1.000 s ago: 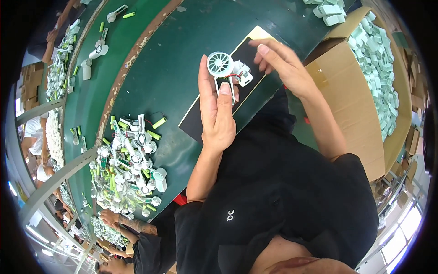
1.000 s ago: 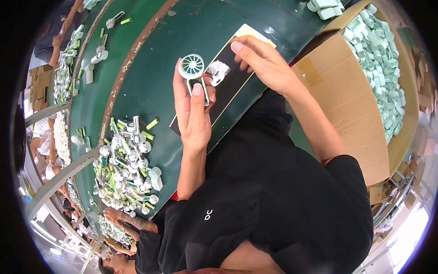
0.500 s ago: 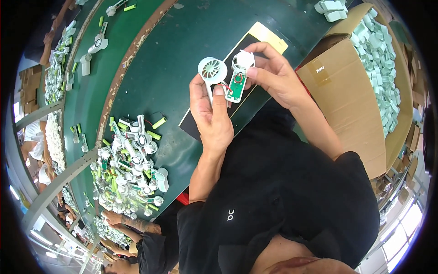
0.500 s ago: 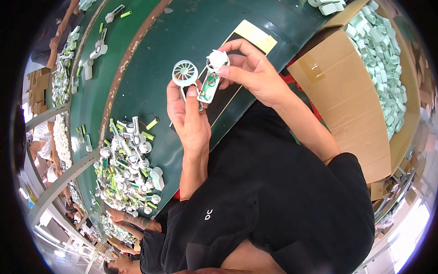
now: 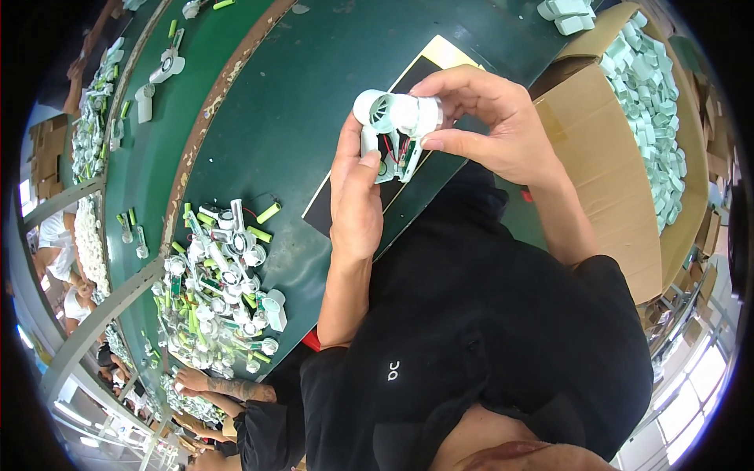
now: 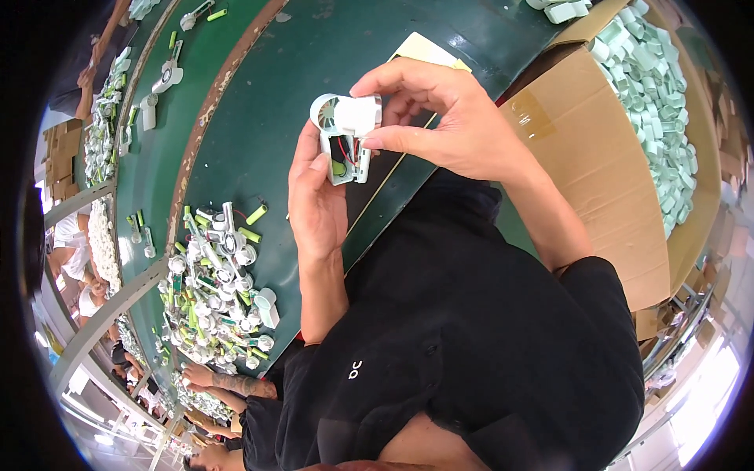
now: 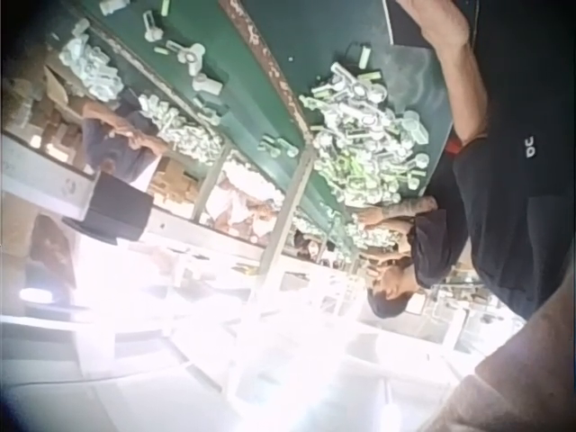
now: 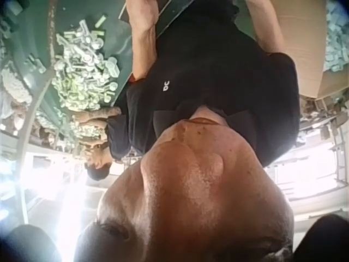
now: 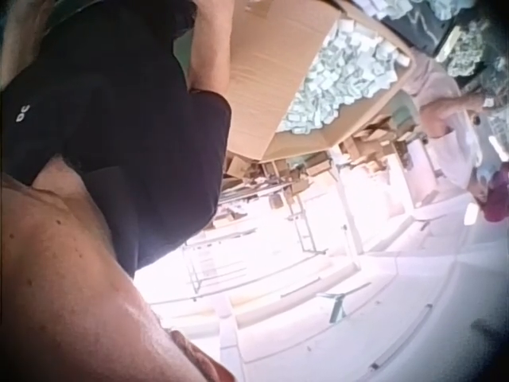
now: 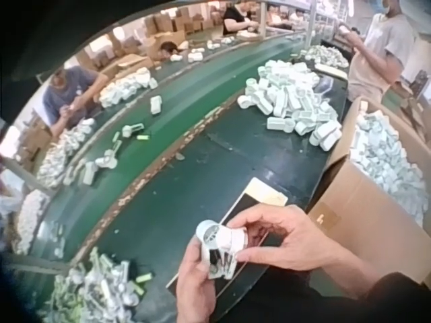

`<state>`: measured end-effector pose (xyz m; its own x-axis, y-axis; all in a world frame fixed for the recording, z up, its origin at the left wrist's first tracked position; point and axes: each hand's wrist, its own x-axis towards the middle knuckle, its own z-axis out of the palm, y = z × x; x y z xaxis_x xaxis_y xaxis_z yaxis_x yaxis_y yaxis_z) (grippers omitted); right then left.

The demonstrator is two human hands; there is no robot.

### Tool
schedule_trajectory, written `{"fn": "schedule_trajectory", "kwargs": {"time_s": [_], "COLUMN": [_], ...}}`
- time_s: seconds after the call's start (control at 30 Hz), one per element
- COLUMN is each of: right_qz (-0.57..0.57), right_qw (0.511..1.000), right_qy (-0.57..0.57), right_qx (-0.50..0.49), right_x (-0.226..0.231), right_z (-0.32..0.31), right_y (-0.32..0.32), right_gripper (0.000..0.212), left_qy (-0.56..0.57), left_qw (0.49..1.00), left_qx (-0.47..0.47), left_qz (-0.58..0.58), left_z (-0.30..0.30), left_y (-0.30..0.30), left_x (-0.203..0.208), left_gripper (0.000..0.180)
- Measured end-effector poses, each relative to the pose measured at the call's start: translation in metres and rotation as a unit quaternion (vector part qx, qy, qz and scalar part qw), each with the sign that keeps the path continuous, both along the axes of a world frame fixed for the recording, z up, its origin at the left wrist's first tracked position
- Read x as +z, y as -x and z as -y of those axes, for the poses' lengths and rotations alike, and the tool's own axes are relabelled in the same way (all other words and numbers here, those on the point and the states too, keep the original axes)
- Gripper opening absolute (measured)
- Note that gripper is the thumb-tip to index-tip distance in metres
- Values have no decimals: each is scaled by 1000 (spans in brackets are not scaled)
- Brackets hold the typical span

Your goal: The person assembles handheld electronic fans by hand, combining plastic casings, fan blades, motors, and batteries on a production line.

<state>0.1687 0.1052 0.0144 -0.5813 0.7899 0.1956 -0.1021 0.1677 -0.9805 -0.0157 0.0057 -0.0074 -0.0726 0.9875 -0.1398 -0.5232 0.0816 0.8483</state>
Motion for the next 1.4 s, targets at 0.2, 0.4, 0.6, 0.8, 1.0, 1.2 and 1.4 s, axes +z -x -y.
{"fn": "schedule_trajectory", "kwargs": {"time_s": [0.2,0.4,0.6,0.8,1.0,1.2,1.4], "right_qz": [55,99,84,78,97,133,100], "right_qw": [997,993,994,996,994,986,994], "right_qy": [15,-8,16,26,-26,-93,-38], "right_qx": [-48,-65,-65,-41,-33,-37,-7], "right_x": [5,4,7,13,12,12,18], "right_z": [2,-3,1,-2,-6,-7,-8], "right_y": [10,11,20,16,11,10,8], "right_gripper": [34,32,29,27,28,28,27], "left_qy": [-1,-37,-52,-52,-45,-48,-70], "left_qw": [996,994,991,993,992,986,988], "left_qx": [21,33,64,81,78,100,124], "left_qz": [-88,-93,-105,-73,-92,-124,-61], "left_z": [-3,-3,-2,-2,-1,-1,-5], "left_y": [-9,-12,-13,-14,-12,-9,-20], "left_x": [-2,4,-3,2,-1,-2,1], "left_gripper": [55,48,52,56,58,58,58]}}
